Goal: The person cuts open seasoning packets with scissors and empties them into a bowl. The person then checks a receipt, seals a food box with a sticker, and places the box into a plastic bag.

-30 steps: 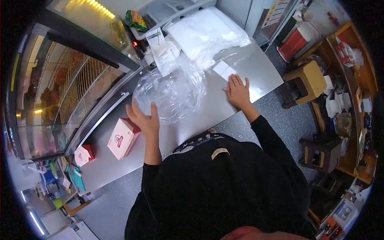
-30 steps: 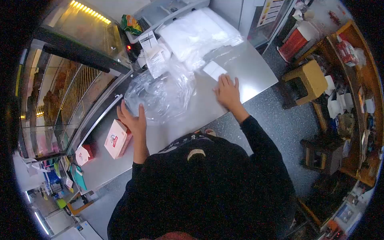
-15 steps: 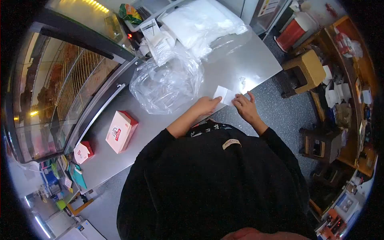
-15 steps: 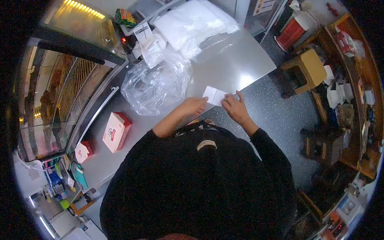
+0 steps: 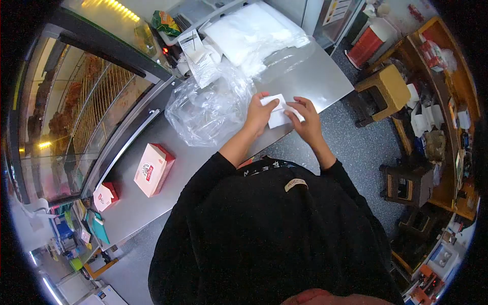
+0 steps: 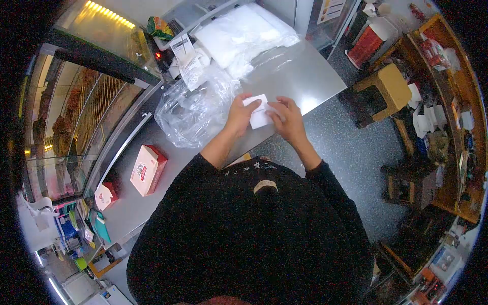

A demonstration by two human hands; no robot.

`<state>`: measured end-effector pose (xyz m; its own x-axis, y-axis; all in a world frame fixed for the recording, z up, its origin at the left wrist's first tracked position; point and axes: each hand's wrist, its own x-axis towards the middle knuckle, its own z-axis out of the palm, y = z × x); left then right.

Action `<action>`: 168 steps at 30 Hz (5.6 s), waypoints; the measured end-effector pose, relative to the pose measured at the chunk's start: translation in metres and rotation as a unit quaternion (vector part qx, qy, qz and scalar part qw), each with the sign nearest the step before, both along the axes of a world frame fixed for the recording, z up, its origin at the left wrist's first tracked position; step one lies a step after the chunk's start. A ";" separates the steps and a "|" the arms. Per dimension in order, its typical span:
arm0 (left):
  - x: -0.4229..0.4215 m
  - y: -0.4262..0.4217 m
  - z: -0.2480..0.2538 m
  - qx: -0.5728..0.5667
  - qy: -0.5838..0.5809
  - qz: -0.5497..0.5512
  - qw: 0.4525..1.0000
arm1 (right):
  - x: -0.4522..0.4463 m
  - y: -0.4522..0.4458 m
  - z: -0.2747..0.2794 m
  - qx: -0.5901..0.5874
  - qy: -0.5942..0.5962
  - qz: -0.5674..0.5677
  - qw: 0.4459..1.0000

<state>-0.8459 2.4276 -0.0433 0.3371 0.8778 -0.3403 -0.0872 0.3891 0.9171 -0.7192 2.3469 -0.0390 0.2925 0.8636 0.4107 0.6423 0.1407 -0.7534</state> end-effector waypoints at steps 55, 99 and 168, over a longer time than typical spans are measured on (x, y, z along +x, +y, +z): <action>0.038 0.022 -0.035 0.010 0.069 0.000 0.998 | 0.026 0.025 -0.047 0.006 0.038 0.037 0.999; -0.461 -0.061 0.005 0.152 0.678 -0.065 0.716 | -0.284 0.059 0.055 -0.114 0.127 0.492 0.854; -0.445 -0.005 0.024 0.129 0.031 0.103 0.986 | -0.338 0.041 0.088 -0.143 -0.222 0.547 0.794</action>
<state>-1.2908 2.4224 -0.0191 0.1284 0.9855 -0.1110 -0.0796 0.1218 0.9894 -1.0571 2.3881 0.0487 -0.8168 0.5770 0.0043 0.4643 0.6617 -0.5887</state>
